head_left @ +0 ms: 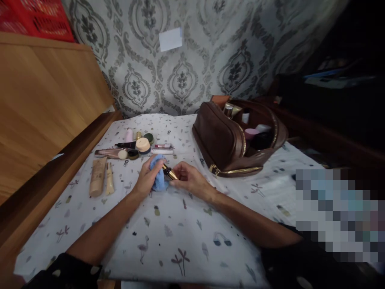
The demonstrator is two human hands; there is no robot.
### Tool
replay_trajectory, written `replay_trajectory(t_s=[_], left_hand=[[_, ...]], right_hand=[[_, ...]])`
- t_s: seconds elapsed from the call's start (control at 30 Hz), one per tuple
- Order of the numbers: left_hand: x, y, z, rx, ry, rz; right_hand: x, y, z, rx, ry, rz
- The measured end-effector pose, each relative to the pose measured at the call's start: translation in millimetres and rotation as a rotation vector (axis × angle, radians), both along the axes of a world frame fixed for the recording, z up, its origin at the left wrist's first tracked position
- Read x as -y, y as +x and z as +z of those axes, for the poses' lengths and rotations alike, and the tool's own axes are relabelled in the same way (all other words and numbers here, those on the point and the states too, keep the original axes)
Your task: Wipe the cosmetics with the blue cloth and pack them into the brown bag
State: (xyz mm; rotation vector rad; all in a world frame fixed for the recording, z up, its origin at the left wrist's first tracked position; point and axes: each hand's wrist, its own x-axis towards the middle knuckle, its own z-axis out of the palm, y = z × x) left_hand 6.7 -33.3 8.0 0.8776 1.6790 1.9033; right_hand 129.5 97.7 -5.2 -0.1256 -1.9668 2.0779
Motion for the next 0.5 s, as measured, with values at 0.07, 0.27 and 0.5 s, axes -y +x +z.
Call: replay_trajectory(t_s=[0.07,0.27,0.5], left_hand=[[-0.7,0.7,1.3,0.086,0.005,-0.010],[0.4,8.2,5.1,0.141,-0.050,-0.181],[1.2,10.3,3.0,0.114,-0.095,-0.360]], right_hand=[[-0.2,0.5,1.1,0.000,0.019,-0.023],[-0.1,1.0,6.8,0.002,-0.108,0.069],[0.3,-4.5,-1.5,-0.018,-0.323,0.003]])
